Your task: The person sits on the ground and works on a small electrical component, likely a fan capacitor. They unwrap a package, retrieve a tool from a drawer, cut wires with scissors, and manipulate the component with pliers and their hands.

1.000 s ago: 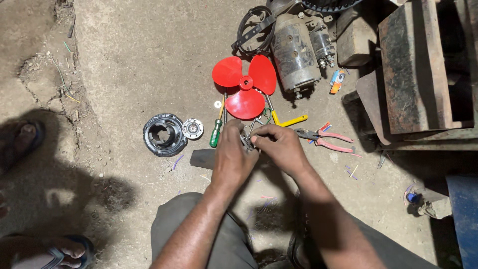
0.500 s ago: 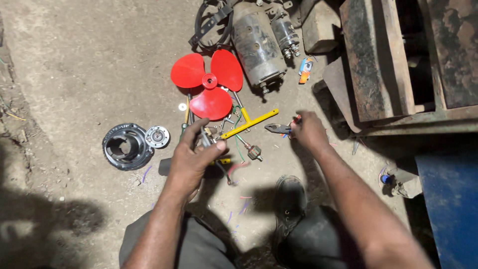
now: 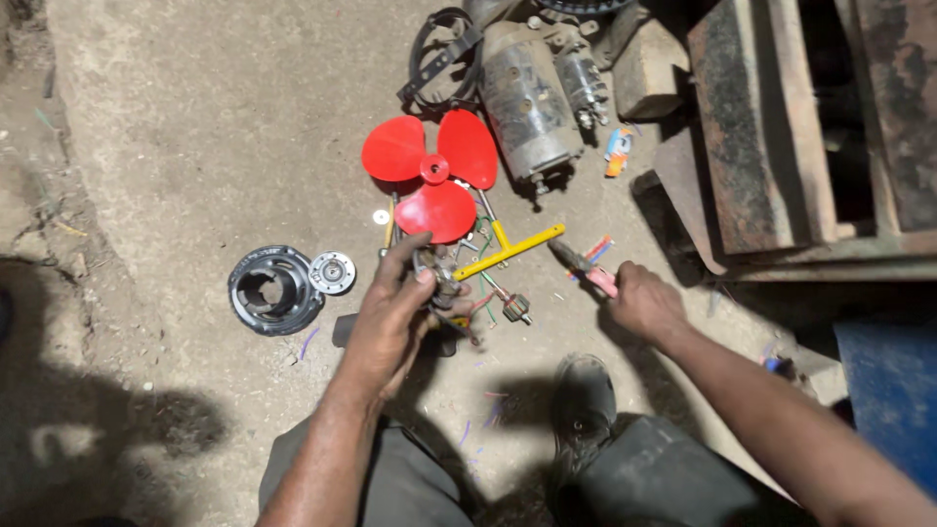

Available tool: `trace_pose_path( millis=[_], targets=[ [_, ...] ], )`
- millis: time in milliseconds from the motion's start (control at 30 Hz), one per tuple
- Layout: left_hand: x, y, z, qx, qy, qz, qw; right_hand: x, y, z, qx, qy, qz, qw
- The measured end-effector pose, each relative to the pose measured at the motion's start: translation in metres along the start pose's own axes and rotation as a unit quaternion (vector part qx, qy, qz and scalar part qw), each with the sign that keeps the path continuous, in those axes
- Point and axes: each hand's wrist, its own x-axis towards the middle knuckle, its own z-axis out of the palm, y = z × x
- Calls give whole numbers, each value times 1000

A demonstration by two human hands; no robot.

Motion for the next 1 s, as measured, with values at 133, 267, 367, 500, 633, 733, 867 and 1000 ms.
trace_pose_path(
  millis=[133,267,367,500,633,733,867,1000],
  targets=[
    [-11,2,-7,-13,-25,9,1000,-24,-24,21,18,-13,43,999],
    [-27,7,-16,-9,-32,13,999,-46,-42,0,-92,-171,-91,977],
    [-34,12,-23,7,-20,14,1000,-78,-33,-54,-81,-197,-171,962],
    [-39,7,-37,-16,-51,-9,999,-174,31,-139,-2,1,-152,988],
    [-31,-17,-68,36,-120,-11,992,-330,126,-154,368,122,134,912],
    [-3,-39,-101,89,-139,16,986,-420,186,-114,615,279,183,715],
    [47,-55,-136,12,-285,-81,955,-484,250,-45,759,334,130,544],
    [65,-82,-84,-47,-387,-163,906,-529,306,15,808,449,70,375]
  ],
)
